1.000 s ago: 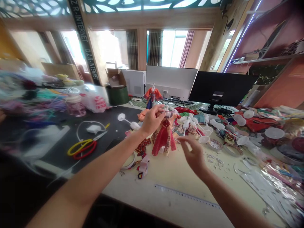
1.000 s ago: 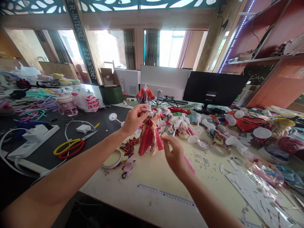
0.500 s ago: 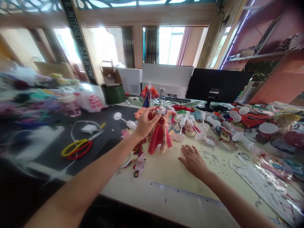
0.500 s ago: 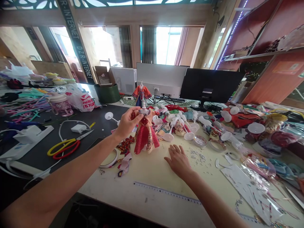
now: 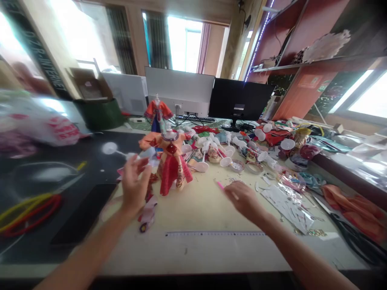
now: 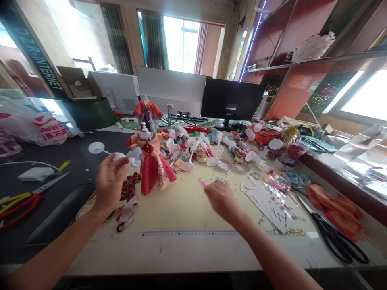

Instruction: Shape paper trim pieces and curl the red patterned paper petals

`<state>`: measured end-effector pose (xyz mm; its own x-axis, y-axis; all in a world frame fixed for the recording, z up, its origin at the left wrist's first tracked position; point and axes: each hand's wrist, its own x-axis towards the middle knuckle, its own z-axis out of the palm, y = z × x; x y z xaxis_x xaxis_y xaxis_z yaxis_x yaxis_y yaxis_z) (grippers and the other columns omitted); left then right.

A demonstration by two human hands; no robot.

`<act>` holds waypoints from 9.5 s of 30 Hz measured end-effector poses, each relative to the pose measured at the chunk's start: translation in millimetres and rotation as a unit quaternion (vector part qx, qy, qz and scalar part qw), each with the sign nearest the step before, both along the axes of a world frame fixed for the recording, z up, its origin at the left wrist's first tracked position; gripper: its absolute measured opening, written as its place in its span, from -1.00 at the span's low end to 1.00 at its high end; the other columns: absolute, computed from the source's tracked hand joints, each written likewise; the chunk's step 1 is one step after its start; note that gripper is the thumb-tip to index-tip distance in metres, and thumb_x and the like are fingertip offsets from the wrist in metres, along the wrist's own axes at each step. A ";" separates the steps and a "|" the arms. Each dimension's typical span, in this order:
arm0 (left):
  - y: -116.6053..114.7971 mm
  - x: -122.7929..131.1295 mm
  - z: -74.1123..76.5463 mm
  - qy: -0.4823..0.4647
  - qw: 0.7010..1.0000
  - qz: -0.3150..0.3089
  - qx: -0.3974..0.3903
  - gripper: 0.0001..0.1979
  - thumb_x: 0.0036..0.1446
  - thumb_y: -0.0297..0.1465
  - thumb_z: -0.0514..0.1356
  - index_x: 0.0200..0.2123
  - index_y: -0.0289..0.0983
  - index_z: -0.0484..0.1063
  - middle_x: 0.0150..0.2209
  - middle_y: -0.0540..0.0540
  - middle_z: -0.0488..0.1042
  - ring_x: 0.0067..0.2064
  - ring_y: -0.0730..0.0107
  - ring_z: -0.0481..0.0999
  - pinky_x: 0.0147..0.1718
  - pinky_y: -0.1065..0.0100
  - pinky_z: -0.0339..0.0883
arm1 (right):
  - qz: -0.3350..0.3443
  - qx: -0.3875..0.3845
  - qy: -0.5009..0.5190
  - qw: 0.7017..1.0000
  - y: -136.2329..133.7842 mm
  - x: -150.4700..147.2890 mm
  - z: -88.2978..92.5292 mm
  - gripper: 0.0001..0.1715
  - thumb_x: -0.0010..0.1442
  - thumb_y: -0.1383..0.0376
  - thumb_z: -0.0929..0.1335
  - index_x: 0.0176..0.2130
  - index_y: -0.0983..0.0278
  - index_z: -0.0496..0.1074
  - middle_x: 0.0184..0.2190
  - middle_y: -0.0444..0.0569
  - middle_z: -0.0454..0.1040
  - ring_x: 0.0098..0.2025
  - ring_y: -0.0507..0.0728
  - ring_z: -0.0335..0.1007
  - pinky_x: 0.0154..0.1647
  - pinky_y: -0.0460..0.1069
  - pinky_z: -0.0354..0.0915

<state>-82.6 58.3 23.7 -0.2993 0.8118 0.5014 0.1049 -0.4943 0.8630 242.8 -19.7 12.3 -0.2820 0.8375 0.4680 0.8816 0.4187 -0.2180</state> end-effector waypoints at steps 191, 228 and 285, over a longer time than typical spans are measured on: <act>-46.3 36.9 65.6 0.080 0.976 -0.197 -0.038 -0.88 0.09 -0.39 0.18 -0.41 -0.32 0.47 -0.47 -0.01 0.48 -0.42 0.48 0.42 -0.41 0.48 0.29 | 0.194 -0.041 0.149 0.969 29.4 -129.7 129.9 -0.88 0.19 0.33 0.32 -0.39 0.24 0.43 -0.45 -0.10 0.41 -0.36 0.08 0.30 -0.32 0.00 0.23; 33.5 11.4 107.5 0.265 0.953 -0.132 0.061 -0.78 0.13 -0.42 0.05 -0.22 -0.27 0.47 -0.37 -0.03 0.51 -0.35 0.41 0.43 -0.40 0.47 0.27 | 0.156 0.135 0.020 0.978 111.4 -146.4 150.5 -0.91 0.19 0.35 0.30 -0.36 0.24 0.40 -0.40 -0.05 0.43 -0.30 0.15 0.33 -0.24 0.04 0.21; 33.7 20.0 98.7 0.164 0.977 -0.120 0.062 -0.79 0.12 -0.35 0.12 -0.27 -0.34 0.48 -0.55 0.01 0.43 -0.49 0.48 0.37 -0.45 0.47 0.25 | 0.195 0.352 -0.096 0.911 112.8 -150.0 140.2 -0.88 0.22 0.42 0.27 -0.29 0.23 0.37 -0.40 -0.04 0.47 -0.34 0.11 0.35 -0.04 0.08 0.25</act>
